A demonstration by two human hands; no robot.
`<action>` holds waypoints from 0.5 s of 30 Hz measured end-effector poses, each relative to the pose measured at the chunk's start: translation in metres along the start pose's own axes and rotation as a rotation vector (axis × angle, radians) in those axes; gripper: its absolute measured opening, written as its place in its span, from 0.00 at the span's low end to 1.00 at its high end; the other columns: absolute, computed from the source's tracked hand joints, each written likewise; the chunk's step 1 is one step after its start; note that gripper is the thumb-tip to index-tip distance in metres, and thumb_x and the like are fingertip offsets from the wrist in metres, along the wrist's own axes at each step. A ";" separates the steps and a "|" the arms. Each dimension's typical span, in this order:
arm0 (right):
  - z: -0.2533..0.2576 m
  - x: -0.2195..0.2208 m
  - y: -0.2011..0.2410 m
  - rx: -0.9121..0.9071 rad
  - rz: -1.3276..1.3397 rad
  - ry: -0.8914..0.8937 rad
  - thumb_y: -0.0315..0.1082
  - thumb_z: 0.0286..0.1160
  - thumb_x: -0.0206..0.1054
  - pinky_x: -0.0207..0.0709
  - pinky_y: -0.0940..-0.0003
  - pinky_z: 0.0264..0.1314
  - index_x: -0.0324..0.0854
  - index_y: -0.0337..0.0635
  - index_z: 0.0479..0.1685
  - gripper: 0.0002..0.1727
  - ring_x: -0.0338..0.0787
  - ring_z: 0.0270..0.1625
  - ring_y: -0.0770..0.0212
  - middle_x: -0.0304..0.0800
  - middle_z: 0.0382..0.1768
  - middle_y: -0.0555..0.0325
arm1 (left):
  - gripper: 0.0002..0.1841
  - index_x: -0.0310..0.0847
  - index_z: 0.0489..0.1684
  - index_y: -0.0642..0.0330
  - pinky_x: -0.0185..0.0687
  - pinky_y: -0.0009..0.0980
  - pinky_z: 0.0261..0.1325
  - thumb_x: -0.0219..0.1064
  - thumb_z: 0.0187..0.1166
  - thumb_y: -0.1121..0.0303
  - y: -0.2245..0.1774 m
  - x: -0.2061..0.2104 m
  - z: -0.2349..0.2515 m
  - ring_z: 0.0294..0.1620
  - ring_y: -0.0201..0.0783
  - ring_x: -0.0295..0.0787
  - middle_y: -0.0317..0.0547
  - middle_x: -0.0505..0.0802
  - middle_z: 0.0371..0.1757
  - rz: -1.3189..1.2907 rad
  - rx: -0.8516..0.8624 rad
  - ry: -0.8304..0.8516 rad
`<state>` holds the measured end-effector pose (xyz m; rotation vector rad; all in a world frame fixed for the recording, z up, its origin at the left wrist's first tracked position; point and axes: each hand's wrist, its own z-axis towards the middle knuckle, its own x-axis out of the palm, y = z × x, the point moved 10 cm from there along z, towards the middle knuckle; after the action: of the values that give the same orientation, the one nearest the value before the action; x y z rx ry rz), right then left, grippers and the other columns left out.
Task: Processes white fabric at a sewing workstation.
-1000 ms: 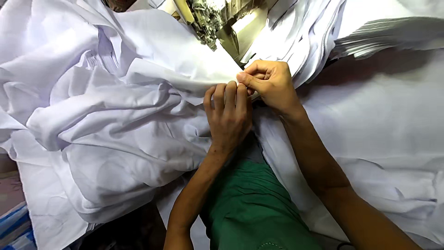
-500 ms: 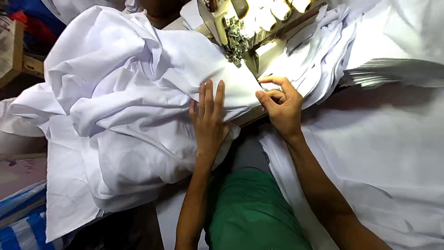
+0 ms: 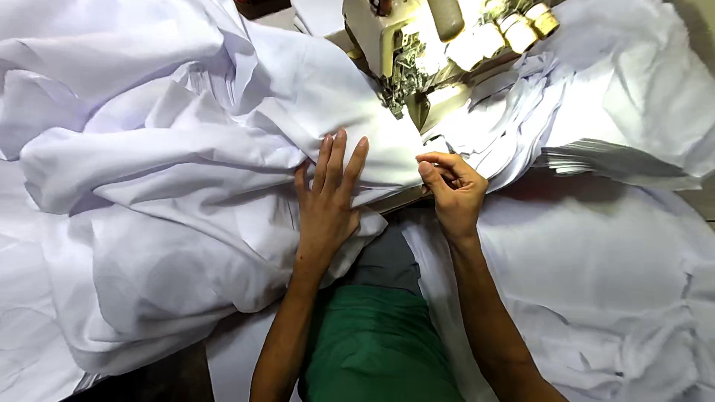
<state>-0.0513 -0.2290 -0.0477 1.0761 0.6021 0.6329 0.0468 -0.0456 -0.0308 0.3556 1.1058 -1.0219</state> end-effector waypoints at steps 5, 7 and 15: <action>0.001 0.000 -0.002 -0.003 0.047 -0.005 0.29 0.81 0.69 0.84 0.80 0.31 0.88 0.37 0.56 0.10 0.87 0.30 0.74 0.94 0.42 0.61 | 0.56 0.53 0.95 0.40 0.46 0.68 0.85 0.77 0.54 0.64 0.001 0.000 0.002 0.96 0.51 0.46 0.47 0.56 0.96 0.002 -0.016 0.022; 0.002 0.000 -0.003 -0.004 0.082 -0.003 0.29 0.81 0.69 0.84 0.80 0.31 0.88 0.36 0.56 0.11 0.87 0.30 0.74 0.94 0.42 0.61 | 0.55 0.54 0.95 0.40 0.47 0.69 0.84 0.77 0.54 0.64 0.001 0.000 0.003 0.96 0.52 0.47 0.47 0.57 0.96 0.008 -0.023 0.029; 0.021 0.013 -0.002 -0.015 0.108 0.017 0.28 0.82 0.67 0.81 0.83 0.28 0.87 0.35 0.60 0.13 0.85 0.28 0.78 0.93 0.41 0.62 | 0.53 0.55 0.94 0.40 0.53 0.70 0.80 0.75 0.55 0.62 0.012 -0.004 0.017 0.95 0.53 0.49 0.46 0.59 0.95 0.008 -0.079 0.051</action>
<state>-0.0277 -0.2331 -0.0443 1.0958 0.5560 0.7401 0.0655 -0.0490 -0.0227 0.3238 1.1864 -0.9635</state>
